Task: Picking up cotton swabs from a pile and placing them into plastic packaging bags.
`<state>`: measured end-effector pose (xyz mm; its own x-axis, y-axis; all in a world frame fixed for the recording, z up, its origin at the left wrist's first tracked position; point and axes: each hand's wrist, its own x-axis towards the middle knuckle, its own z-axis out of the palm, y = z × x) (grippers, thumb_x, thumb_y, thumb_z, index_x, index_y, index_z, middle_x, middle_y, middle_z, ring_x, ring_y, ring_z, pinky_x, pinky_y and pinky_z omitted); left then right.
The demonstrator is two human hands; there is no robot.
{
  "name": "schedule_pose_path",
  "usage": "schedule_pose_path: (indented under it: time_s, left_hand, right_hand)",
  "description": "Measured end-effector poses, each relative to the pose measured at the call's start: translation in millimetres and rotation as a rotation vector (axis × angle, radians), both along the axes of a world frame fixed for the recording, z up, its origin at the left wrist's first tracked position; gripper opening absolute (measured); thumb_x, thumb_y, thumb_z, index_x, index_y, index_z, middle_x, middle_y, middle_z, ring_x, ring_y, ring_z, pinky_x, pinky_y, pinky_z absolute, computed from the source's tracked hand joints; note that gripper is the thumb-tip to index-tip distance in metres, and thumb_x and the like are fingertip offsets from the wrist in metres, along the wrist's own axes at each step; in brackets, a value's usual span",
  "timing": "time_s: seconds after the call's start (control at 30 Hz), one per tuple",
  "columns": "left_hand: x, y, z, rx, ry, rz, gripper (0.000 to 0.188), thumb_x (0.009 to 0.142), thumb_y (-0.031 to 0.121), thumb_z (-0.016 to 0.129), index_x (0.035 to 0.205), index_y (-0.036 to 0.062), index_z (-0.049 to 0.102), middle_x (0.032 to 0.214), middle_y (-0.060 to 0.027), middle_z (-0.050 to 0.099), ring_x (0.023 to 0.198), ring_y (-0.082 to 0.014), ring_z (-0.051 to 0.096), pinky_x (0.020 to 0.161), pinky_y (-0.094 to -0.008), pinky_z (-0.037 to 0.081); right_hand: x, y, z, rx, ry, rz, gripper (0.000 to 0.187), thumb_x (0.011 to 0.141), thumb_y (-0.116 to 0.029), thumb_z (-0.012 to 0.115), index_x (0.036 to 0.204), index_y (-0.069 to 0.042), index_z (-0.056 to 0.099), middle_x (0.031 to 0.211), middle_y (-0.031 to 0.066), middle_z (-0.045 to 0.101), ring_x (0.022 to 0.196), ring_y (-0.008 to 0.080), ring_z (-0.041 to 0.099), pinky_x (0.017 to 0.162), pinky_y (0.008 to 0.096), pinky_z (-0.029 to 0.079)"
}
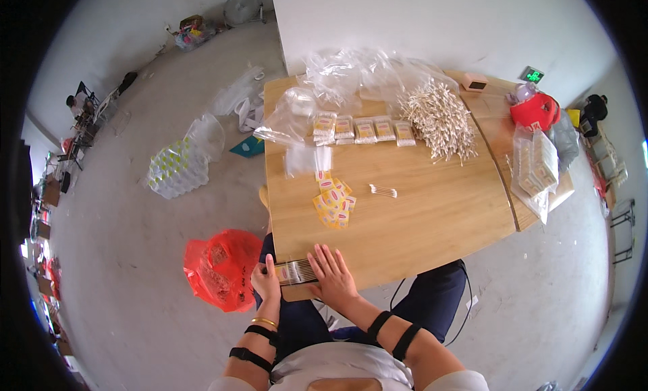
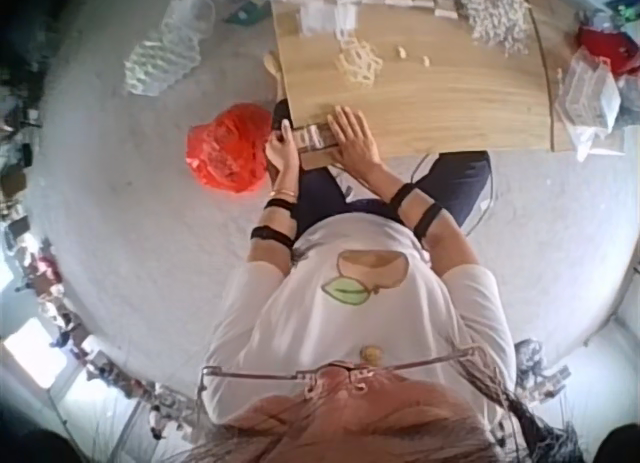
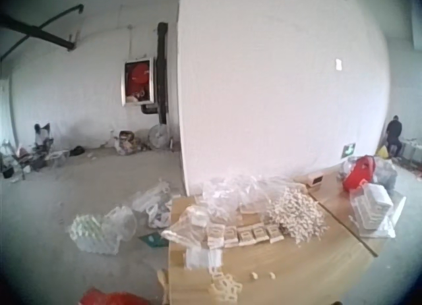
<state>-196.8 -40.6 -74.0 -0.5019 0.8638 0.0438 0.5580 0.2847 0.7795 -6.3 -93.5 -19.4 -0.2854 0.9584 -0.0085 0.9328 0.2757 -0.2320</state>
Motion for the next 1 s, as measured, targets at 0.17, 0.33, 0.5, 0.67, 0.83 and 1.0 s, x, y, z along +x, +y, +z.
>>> schedule_pose_path:
  time_s: [0.17, 0.33, 0.5, 0.67, 0.83, 1.0]
  left_hand:
    - [-11.1, 2.7, -14.9, 0.014, -0.212, -0.040, 0.060, 0.092, 0.046, 0.071, 0.059, 0.0008, 0.051, 0.053, -0.0062, 0.050, 0.051, -0.0139, 0.043, 0.051, -0.0347, 0.038]
    - [-8.4, 3.8, -18.6, 0.027, -0.385, -0.027, 0.060, 0.094, 0.042, 0.071, 0.057, 0.0031, 0.045, 0.052, -0.0009, 0.043, 0.052, -0.0091, 0.036, 0.048, -0.0321, 0.032]
    - [-6.0, 5.3, -13.8, 0.041, -0.292, -0.057, 0.059, 0.096, 0.040, 0.069, 0.057, 0.0045, 0.041, 0.056, 0.0006, 0.040, 0.055, -0.0092, 0.034, 0.050, -0.0322, 0.030]
    - [-22.7, 4.1, -35.0, 0.112, -0.358, -0.026, 0.060, 0.098, 0.038, 0.066, 0.057, 0.0038, 0.038, 0.053, -0.0001, 0.036, 0.053, -0.0099, 0.031, 0.049, -0.0331, 0.028]
    - [-8.6, 7.2, -23.5, 0.099, -0.379, -0.048, 0.057, 0.099, 0.035, 0.064, 0.059, 0.0036, 0.038, 0.053, -0.0002, 0.036, 0.054, -0.0101, 0.031, 0.049, -0.0332, 0.028]
    - [-8.0, 9.3, -13.4, 0.152, -0.130, -0.064, 0.055, 0.098, 0.032, 0.064, 0.061, -0.0012, 0.042, 0.053, -0.0094, 0.040, 0.051, -0.0174, 0.036, 0.051, -0.0386, 0.034]
  right_hand:
    - [-7.7, 0.6, 1.1, -0.003, 0.041, 0.000, 0.085, 0.093, -0.054, 0.056, 0.155, -0.004, 0.029, 0.164, 0.0187, 0.022, 0.153, 0.0320, 0.018, 0.124, 0.0493, 0.012]
    - [-17.8, 4.8, 0.0, 0.009, 0.009, 0.012, 0.086, 0.094, -0.058, 0.052, 0.155, -0.002, 0.029, 0.163, 0.0205, 0.023, 0.153, 0.0327, 0.018, 0.124, 0.0507, 0.011]
    - [-17.3, 5.0, -1.8, -0.009, -0.018, 0.021, 0.088, 0.093, -0.060, 0.052, 0.156, -0.004, 0.029, 0.164, 0.0180, 0.021, 0.154, 0.0305, 0.015, 0.125, 0.0492, 0.010]
    - [-22.5, 2.0, 0.6, 0.004, -0.002, 0.054, 0.089, 0.092, -0.060, 0.054, 0.156, -0.004, 0.028, 0.164, 0.0174, 0.021, 0.154, 0.0302, 0.015, 0.125, 0.0494, 0.009]
    - [-21.4, 4.4, -0.7, -0.010, -0.009, 0.036, 0.089, 0.093, -0.060, 0.052, 0.156, -0.002, 0.027, 0.164, 0.0194, 0.020, 0.154, 0.0315, 0.015, 0.124, 0.0508, 0.009]
    - [-45.0, 12.5, 1.3, -0.031, 0.016, 0.054, 0.095, 0.091, -0.062, 0.054, 0.155, 0.001, 0.026, 0.164, 0.0193, 0.022, 0.154, 0.0314, 0.016, 0.125, 0.0491, 0.010]
